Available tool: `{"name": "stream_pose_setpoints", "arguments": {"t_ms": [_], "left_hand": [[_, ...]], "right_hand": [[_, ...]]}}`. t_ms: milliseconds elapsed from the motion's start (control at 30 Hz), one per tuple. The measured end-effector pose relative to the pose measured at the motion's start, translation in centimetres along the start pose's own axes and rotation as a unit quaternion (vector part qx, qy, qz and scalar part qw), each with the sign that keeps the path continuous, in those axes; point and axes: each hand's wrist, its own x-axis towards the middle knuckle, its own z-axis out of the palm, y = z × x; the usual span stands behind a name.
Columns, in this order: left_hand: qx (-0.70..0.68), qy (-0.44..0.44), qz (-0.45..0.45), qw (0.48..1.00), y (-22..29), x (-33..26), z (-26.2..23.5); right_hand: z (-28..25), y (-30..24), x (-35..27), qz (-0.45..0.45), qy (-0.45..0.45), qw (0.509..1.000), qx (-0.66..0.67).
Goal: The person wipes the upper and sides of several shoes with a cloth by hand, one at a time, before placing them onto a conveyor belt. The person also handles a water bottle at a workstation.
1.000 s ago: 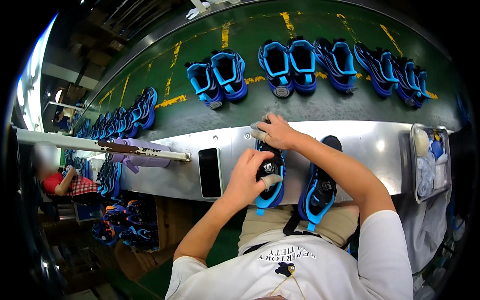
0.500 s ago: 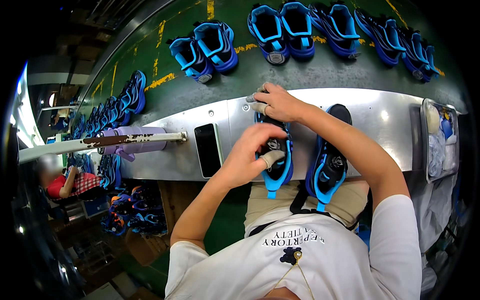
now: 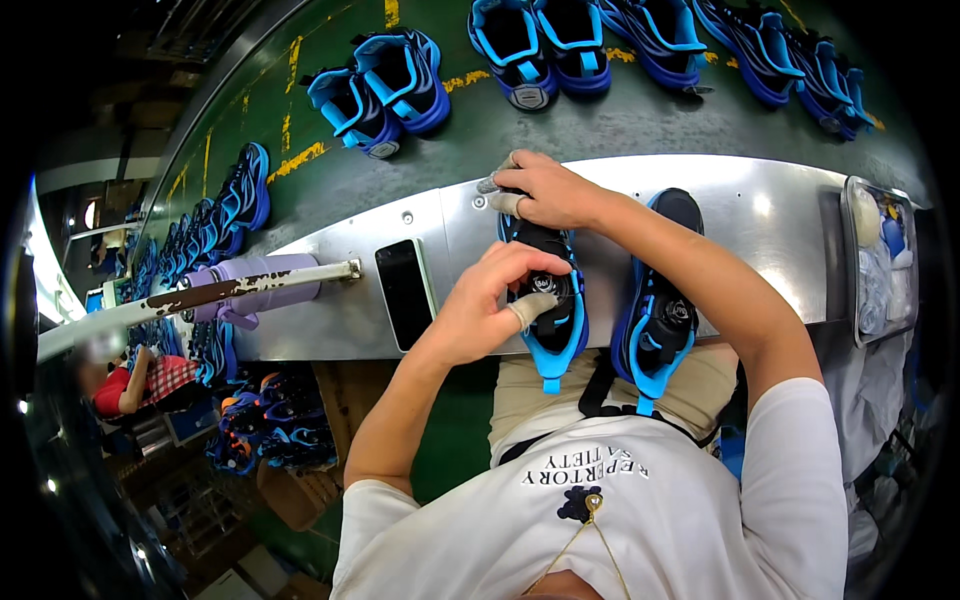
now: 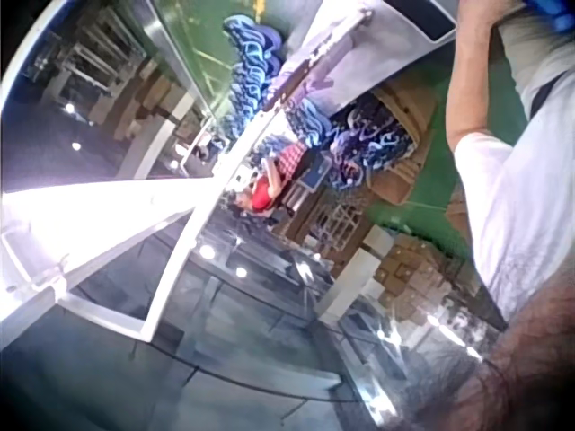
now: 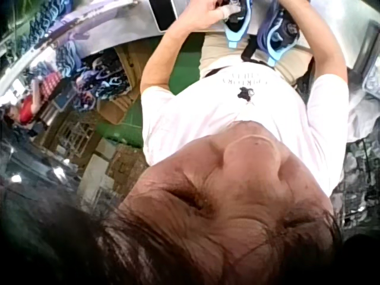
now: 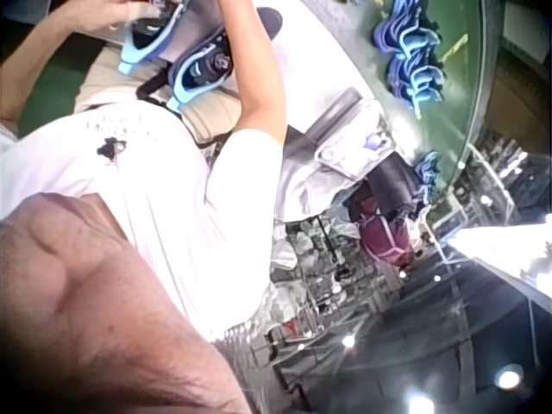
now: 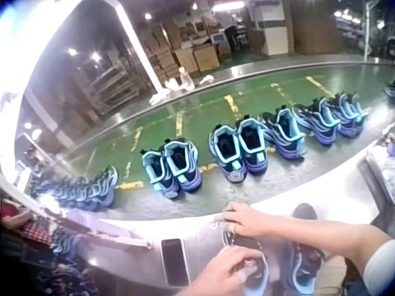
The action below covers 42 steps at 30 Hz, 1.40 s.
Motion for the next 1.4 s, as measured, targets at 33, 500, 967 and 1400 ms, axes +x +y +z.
{"name": "stream_pose_setpoints", "arguments": {"t_ms": [33, 500, 967, 1400], "left_hand": [[0.000, 0.001, -0.001, 1.000, 0.2, 0.0, 0.3], [0.092, 0.156, 0.061, 0.982, -0.2, 0.1, 1.8], [-0.052, 0.007, 0.101, 0.994, -2.3, 1.0, 0.8], [0.111, 0.032, 0.093, 0.989, 2.4, -5.4, 6.9]], "right_hand": [[0.0, -0.1, 0.0, 0.008, -0.003, 1.000, 0.009], [-0.3, 0.5, 0.0, 0.021, 0.001, 1.000, 0.012], [-0.5, 1.0, -0.4, 0.008, 0.008, 1.000, 0.027], [-11.1, -2.4, 4.1, -0.011, 0.153, 0.920, -0.359]]}}
